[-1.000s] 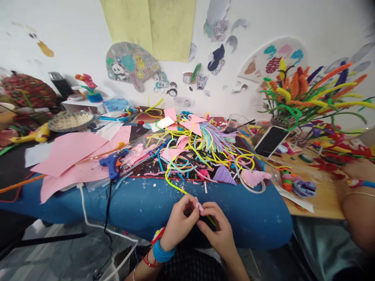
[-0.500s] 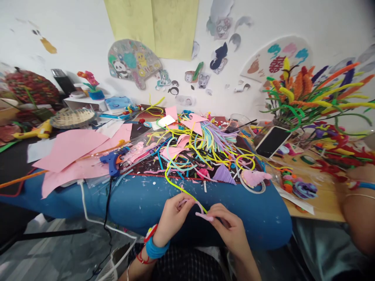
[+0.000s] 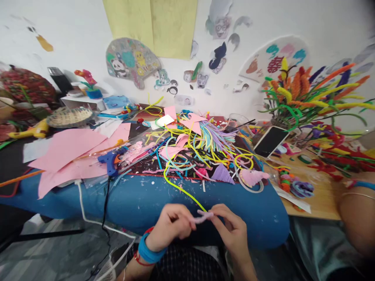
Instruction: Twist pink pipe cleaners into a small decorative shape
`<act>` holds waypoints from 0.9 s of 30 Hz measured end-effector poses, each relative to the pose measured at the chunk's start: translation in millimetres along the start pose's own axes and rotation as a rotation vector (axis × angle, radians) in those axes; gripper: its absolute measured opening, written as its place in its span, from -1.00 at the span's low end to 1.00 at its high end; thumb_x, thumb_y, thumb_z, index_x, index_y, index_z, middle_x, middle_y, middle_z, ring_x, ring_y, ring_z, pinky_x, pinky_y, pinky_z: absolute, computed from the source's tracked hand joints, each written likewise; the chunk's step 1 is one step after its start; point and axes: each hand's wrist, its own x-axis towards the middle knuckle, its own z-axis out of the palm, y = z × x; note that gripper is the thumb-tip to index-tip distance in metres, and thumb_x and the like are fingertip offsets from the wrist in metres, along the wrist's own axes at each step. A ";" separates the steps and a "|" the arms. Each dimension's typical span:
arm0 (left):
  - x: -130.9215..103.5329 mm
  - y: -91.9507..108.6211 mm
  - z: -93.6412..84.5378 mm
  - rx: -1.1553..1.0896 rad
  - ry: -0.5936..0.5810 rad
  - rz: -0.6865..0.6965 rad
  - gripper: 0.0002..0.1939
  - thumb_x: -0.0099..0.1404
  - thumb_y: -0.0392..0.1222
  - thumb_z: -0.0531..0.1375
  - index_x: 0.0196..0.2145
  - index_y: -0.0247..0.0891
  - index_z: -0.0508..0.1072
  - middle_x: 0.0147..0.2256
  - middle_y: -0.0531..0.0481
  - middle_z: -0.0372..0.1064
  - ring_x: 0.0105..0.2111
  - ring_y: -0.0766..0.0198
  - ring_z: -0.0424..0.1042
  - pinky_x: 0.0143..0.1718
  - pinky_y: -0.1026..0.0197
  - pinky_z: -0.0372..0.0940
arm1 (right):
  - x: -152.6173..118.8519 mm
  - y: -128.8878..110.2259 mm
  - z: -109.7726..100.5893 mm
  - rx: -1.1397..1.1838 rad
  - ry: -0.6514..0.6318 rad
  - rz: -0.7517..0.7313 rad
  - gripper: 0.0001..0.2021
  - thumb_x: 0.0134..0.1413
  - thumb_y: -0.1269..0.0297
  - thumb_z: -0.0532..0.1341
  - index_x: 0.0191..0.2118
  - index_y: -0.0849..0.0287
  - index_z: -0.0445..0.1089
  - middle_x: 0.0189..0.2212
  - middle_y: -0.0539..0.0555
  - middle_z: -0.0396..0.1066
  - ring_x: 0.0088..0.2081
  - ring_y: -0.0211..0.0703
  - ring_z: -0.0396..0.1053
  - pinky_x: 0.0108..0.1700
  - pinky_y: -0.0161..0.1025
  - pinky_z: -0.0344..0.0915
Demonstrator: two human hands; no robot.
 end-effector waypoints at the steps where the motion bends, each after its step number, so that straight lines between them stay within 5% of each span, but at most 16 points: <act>1: 1.9 -3.5 -3.5 -0.021 0.164 -0.016 -0.56 0.25 0.14 0.04 -0.49 -0.29 0.43 -0.78 0.18 -0.03 -0.76 0.45 -0.05 -0.69 0.34 -0.05 | -0.1 -2.5 -0.7 0.064 -0.058 0.019 -0.94 0.00 0.40 0.25 -0.43 0.14 0.47 -0.49 0.04 0.43 -0.35 -0.15 0.36 -0.28 -0.24 0.29; 3: 6.4 -7.3 -9.3 0.207 0.356 -0.046 -0.64 0.28 0.03 0.06 -0.46 -0.29 0.43 -0.74 0.16 0.03 -0.71 0.43 0.02 -0.64 0.34 0.00 | -1.7 -4.7 -0.9 0.261 -0.111 0.105 -0.93 0.00 0.35 0.25 -0.47 0.14 0.42 -0.62 -0.01 0.38 -0.41 -0.16 0.35 -0.35 -0.26 0.29; 7: 11.2 -4.7 -10.0 0.922 0.346 0.057 -0.79 0.26 -0.15 0.13 -0.46 -0.26 0.48 -0.50 -0.01 0.33 -0.44 0.27 0.27 -0.37 0.22 0.16 | -5.5 -1.2 4.8 0.512 -0.012 0.283 -0.86 0.01 0.27 0.25 -0.50 0.11 0.31 -0.79 -0.11 0.29 -0.55 -0.22 0.35 -0.37 -0.28 0.33; 10: 8.0 0.4 -2.1 1.114 0.373 0.243 -0.85 0.25 -0.28 0.11 -0.29 -0.22 0.49 -0.29 -0.08 0.34 -0.23 0.17 0.29 -0.20 0.13 0.19 | -4.9 -0.1 10.8 0.415 0.004 0.309 -0.86 0.01 0.26 0.26 -0.48 0.14 0.32 -0.72 -0.07 0.38 -0.53 -0.22 0.40 -0.30 -0.26 0.36; 15: 1.6 12.3 11.2 1.062 0.258 0.401 -0.80 0.22 -0.35 0.14 -0.20 -0.18 0.45 -0.17 -0.09 0.33 -0.10 0.15 0.26 -0.06 0.07 0.13 | -4.4 -7.8 16.3 0.183 0.017 0.288 -0.90 0.03 0.26 0.25 -0.42 0.15 0.37 -0.62 -0.04 0.44 -0.48 -0.23 0.44 -0.30 -0.31 0.36; 20: 2.6 14.3 13.5 0.910 -0.026 0.230 -0.85 0.31 -0.28 0.07 -0.36 -0.25 0.43 -0.38 -0.01 0.40 -0.32 0.27 0.32 -0.13 0.14 0.12 | -7.4 -17.6 16.9 -0.005 -0.014 0.208 -0.91 0.04 0.27 0.23 -0.41 0.16 0.39 -0.58 -0.02 0.45 -0.51 -0.24 0.42 -0.38 -0.36 0.32; 27: 1.2 10.0 12.0 0.582 -0.006 0.008 -0.66 0.36 -0.17 -0.02 -0.52 -0.31 0.37 -0.52 -0.01 0.38 -0.46 0.34 0.33 -0.32 0.28 0.17 | -6.3 -26.7 14.5 -0.156 -0.165 0.128 -0.87 0.09 0.29 0.18 -0.44 0.17 0.39 -0.64 -0.03 0.43 -0.56 -0.25 0.39 -0.41 -0.36 0.29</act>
